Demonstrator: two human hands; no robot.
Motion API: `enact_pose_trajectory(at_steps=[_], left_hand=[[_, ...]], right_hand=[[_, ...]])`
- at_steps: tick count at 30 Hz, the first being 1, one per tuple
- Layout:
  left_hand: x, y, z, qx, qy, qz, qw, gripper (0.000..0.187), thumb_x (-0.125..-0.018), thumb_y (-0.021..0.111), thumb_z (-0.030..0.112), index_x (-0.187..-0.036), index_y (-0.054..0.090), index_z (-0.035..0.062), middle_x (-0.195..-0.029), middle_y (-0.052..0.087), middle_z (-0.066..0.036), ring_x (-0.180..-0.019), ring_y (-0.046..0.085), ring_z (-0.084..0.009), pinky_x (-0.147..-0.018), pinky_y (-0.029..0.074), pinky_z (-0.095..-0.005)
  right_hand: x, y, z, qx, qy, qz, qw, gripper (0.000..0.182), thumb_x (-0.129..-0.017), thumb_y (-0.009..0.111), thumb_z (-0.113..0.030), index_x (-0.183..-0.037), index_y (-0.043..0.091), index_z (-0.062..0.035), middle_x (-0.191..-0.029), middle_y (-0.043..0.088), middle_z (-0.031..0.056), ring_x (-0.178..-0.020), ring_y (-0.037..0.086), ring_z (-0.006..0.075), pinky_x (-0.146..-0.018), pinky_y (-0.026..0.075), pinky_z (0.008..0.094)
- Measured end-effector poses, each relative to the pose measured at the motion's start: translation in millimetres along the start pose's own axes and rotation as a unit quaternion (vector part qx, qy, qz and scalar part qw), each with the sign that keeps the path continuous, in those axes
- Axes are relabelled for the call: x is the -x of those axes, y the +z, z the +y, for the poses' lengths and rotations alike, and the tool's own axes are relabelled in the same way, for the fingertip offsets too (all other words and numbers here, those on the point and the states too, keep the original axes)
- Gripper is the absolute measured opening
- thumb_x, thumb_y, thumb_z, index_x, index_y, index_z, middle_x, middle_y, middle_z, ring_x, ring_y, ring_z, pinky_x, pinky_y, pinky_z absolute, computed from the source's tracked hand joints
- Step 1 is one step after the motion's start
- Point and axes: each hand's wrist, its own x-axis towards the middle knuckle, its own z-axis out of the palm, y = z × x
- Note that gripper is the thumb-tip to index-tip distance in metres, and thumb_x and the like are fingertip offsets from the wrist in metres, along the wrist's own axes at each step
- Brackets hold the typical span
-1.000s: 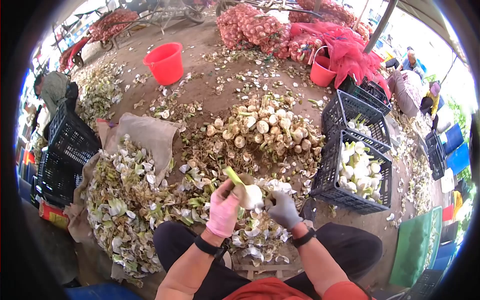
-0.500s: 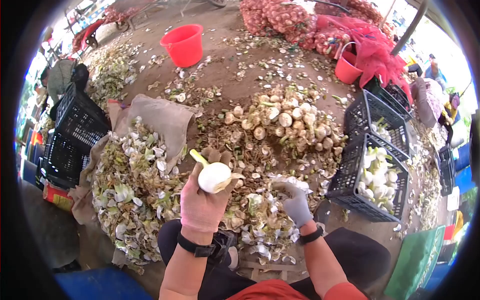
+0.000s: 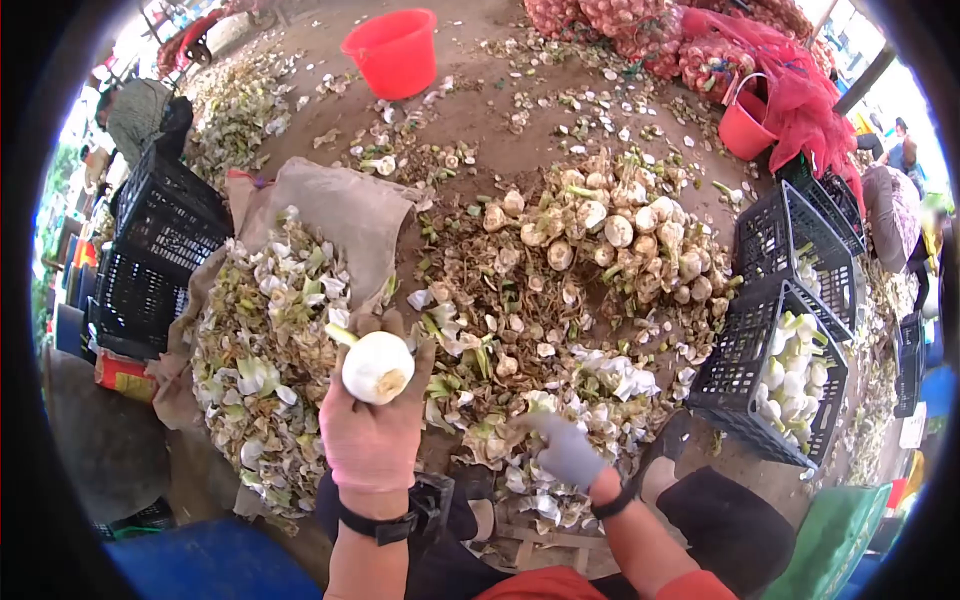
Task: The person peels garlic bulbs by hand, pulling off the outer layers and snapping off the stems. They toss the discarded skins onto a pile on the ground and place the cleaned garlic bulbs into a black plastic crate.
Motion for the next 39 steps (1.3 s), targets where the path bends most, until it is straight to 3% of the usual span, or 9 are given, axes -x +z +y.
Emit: enact_pose_trajectory(at_steps=[5,10,20,23,26,28,30,31,39], left_hand=[[6,8,1,0.061,-0.049,0.055,0.995,0.031,-0.102,0.035,0.020,-0.121,0.050,0.0018,-0.122,0.059,-0.010,-0.125,0.050,-0.0281,-0.102,0.043,-0.0582],[1,14,1,0.067,-0.057,0.078,0.993,0.032,-0.101,0.037,0.019,-0.120,0.051,-0.0016,-0.120,0.058,-0.013,-0.122,0.052,-0.0305,-0.102,0.044,-0.0564],[7,12,0,0.019,-0.097,0.005,0.995,0.021,-0.095,0.056,0.027,-0.105,0.057,0.0092,-0.090,0.064,-0.005,-0.098,0.063,-0.0237,-0.090,0.053,-0.0455],[11,7,-7,-0.114,-0.094,-0.068,0.987,0.015,-0.088,0.067,0.020,-0.094,0.058,0.0095,-0.080,0.058,-0.001,-0.083,0.063,-0.0192,-0.069,0.054,-0.0312],[28,25,-15,-0.421,-0.097,-0.109,0.895,0.019,-0.081,0.071,0.014,-0.095,0.064,0.0021,-0.083,0.062,-0.005,-0.076,0.062,-0.0139,-0.068,0.051,-0.0287],[28,0,-44,-0.572,-0.029,-0.185,0.799,0.038,-0.075,0.076,0.006,-0.111,0.065,0.0056,-0.096,0.064,-0.005,-0.085,0.062,-0.0153,-0.075,0.053,-0.0272],[41,7,-62,-0.700,0.083,-0.231,0.670,0.049,-0.072,0.077,0.002,-0.118,0.062,0.0077,-0.111,0.059,-0.007,-0.098,0.060,-0.0177,-0.083,0.052,-0.0269],[45,3,-74,-0.651,0.016,-0.243,0.719,0.058,-0.068,0.076,-0.002,-0.123,0.059,0.0073,-0.121,0.053,-0.009,-0.108,0.056,-0.0197,-0.090,0.049,-0.0267],[73,25,-101,-0.631,0.222,-0.350,0.656,0.057,-0.064,0.079,0.000,-0.116,0.057,0.0052,-0.114,0.058,-0.012,-0.097,0.062,-0.0263,-0.083,0.052,-0.0322]], right_hand=[[-52,-3,21,-0.030,0.155,0.081,0.984,0.022,-0.082,0.065,-0.015,-0.104,0.068,-0.0146,-0.085,0.068,0.0130,-0.083,0.066,0.0314,-0.076,0.051,0.0410],[-123,37,35,0.236,0.152,0.041,0.959,0.041,-0.081,0.069,-0.035,-0.111,0.061,-0.0082,-0.108,0.064,0.0159,-0.101,0.062,0.0314,-0.086,0.049,0.0417],[-92,61,88,0.251,0.204,0.002,0.946,0.045,-0.074,0.067,-0.018,-0.118,0.062,-0.0109,-0.111,0.064,0.0176,-0.106,0.059,0.0366,-0.091,0.047,0.0400],[-70,41,87,-0.120,0.218,0.065,0.966,0.027,-0.080,0.063,-0.001,-0.107,0.062,0.0021,-0.105,0.065,0.0124,-0.085,0.065,0.0226,-0.076,0.052,0.0287],[-33,1,41,-0.494,0.200,0.144,0.834,0.019,-0.088,0.059,0.002,-0.107,0.058,0.0027,-0.099,0.064,0.0087,-0.088,0.063,0.0167,-0.083,0.053,0.0305],[-14,-29,-9,-0.563,0.145,0.173,0.795,0.012,-0.087,0.062,-0.003,-0.100,0.063,-0.0003,-0.094,0.066,0.0043,-0.083,0.061,0.0122,-0.078,0.049,0.0266],[-2,-49,-26,-0.470,0.086,0.152,0.865,0.019,-0.092,0.060,-0.009,-0.107,0.063,0.0027,-0.099,0.067,0.0067,-0.088,0.064,0.0142,-0.082,0.050,0.0282],[8,-60,-43,-0.492,0.084,0.147,0.854,0.022,-0.091,0.061,-0.010,-0.109,0.063,0.0027,-0.101,0.067,0.0073,-0.091,0.064,0.0147,-0.085,0.050,0.0287],[46,-86,-97,-0.611,-0.029,0.214,0.761,0.037,-0.092,0.064,-0.017,-0.122,0.057,0.0022,-0.110,0.066,0.0092,-0.098,0.062,0.0146,-0.088,0.051,0.0293]])
